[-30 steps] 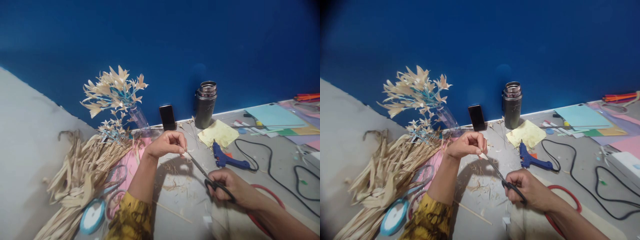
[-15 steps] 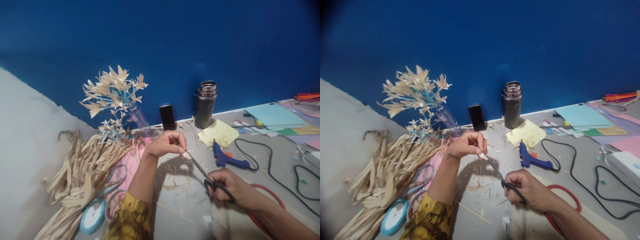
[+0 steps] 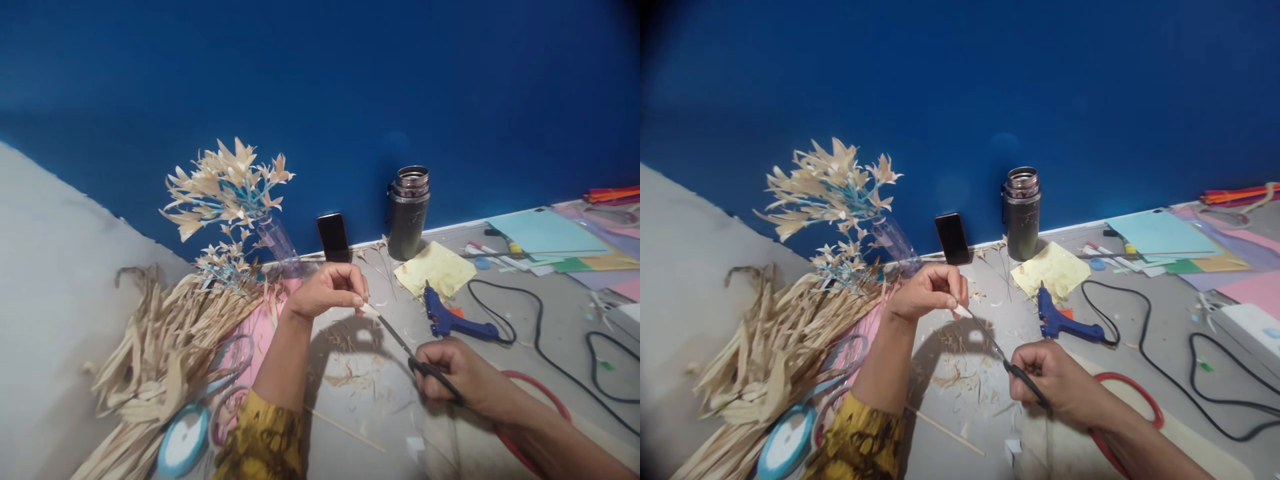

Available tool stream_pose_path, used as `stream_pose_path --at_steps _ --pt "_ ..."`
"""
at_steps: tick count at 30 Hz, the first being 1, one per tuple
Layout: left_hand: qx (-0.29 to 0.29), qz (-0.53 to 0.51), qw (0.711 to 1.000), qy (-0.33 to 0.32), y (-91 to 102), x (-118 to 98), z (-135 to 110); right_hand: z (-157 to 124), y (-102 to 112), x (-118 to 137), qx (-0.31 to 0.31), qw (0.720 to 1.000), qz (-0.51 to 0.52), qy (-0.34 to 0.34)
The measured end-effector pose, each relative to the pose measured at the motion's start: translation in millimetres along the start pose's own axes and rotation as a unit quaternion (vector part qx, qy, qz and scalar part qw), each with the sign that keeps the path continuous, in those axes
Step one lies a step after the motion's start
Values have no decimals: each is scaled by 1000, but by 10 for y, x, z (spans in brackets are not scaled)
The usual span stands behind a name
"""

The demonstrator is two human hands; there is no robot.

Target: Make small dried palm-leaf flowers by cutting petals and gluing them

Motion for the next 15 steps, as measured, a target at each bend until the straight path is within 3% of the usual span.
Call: stream_pose_path --at_steps 3,7,10,15 --pt "-36 0 999 -21 58 -65 5 30 115 9 -56 976 -212 5" --pt "-85 -7 996 -38 79 29 136 41 141 61 -124 877 -463 -2" --pt "-129 -30 991 -12 68 322 311 47 52 90 -123 846 -518 -17" --pt "-202 -24 979 32 88 798 553 114 -34 120 -77 847 -525 -35"
Point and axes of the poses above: each hand's wrist, its own z-axis towards the middle knuckle, its own y-axis out of the back of the hand, x = y × z, the point moved 10 cm from there along z, towards the middle knuckle
